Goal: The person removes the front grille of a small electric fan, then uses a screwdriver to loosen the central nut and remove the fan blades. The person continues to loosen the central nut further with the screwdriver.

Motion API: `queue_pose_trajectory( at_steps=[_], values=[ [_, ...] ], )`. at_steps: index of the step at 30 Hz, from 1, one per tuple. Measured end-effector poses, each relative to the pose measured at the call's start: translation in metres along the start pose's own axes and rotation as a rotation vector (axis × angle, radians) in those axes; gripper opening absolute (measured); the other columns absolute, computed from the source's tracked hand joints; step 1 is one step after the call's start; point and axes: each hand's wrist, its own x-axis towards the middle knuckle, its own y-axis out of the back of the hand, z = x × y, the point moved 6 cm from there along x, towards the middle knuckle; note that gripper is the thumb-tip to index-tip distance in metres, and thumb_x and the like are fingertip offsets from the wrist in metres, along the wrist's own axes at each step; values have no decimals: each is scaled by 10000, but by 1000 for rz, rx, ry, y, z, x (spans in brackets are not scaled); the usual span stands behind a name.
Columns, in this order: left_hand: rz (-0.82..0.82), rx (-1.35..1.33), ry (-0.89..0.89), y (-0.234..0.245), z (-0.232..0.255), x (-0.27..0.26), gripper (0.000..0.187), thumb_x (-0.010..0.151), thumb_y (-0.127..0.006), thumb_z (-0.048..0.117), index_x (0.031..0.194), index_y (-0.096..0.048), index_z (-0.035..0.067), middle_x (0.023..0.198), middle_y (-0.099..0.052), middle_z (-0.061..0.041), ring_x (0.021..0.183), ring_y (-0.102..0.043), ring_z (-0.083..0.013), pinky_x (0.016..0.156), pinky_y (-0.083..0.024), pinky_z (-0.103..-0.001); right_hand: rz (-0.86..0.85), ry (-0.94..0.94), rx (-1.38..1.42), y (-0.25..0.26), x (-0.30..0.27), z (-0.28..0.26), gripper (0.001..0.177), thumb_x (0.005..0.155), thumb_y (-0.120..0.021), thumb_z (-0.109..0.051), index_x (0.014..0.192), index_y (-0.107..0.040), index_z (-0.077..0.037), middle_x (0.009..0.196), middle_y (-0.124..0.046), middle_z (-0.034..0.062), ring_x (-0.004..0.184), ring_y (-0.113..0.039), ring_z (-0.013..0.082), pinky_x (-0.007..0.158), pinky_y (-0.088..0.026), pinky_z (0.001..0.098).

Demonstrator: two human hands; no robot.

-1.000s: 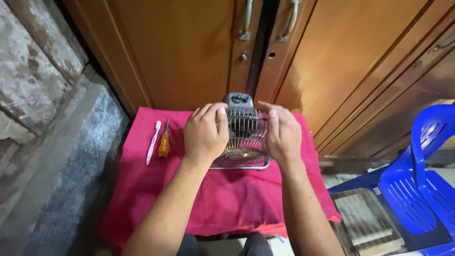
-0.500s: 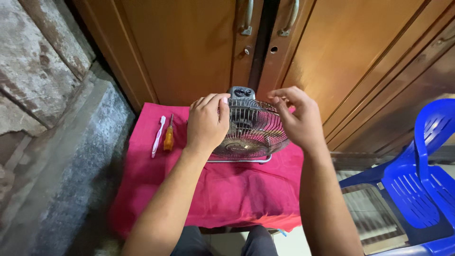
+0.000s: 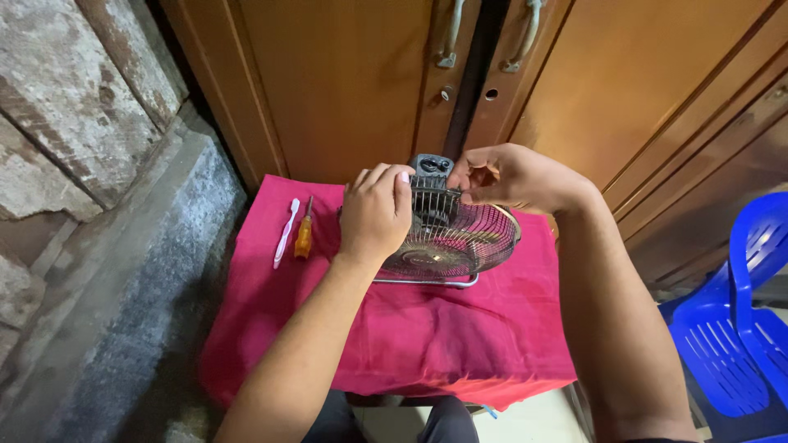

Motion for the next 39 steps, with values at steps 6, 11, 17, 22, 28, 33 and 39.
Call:
queue_pose_trajectory(
  at_steps=[6,11,17,22,28,33,39],
  values=[
    [-4,4,19,-1,-3,-1,234,1030,-504,195,1049,-710,86,1018,-724,-87,951,-655,-333,858,-489,-477,-24,28,133,-1,6,18,237,893,-775,-61,1126,-732,-57,898,-657,-9,853,-583,83,760,-504,273],
    [12,-7,-2,0,0,-3,232,1033,-502,191,1053,-707,84,1025,-723,-89,969,-658,-331,876,-490,-471,10,131,31,5,-2,9,236,927,-697,-90,1156,-753,-84,1089,-714,15,1048,-657,119,955,-538,280],
    [1,-15,15,1,0,0,233,1037,-503,189,1044,-709,82,1017,-724,-89,962,-657,-330,894,-494,-464,-35,113,-83,5,3,0,243,887,-740,-115,1128,-748,-88,1071,-709,26,1023,-660,150,917,-535,312],
    [4,-7,-14,2,3,1,230,1026,-504,190,1040,-705,80,1015,-719,-93,961,-653,-339,891,-491,-473,-135,12,20,3,10,8,227,884,-753,-105,1108,-723,-80,936,-637,13,888,-586,118,799,-492,295],
    [-25,-15,1,2,3,1,238,1028,-500,194,1047,-707,77,1009,-715,-108,953,-651,-349,862,-491,-473,-230,82,16,0,17,4,204,869,-732,-67,1066,-686,-37,885,-550,-8,867,-530,102,778,-462,275],
    [-79,-262,79,8,-11,6,235,1027,-544,217,1093,-683,40,1038,-707,-142,952,-687,-339,829,-539,-429,109,49,428,20,5,60,124,939,-649,-77,1045,-684,-21,925,-669,-8,869,-613,94,766,-494,264],
    [-39,-169,-22,6,-8,9,224,1054,-544,187,1015,-698,28,988,-710,-154,965,-672,-369,866,-523,-454,862,-53,729,-23,-63,188,154,1047,-589,-132,987,-661,-10,894,-656,41,807,-606,131,753,-500,277]
  ],
)
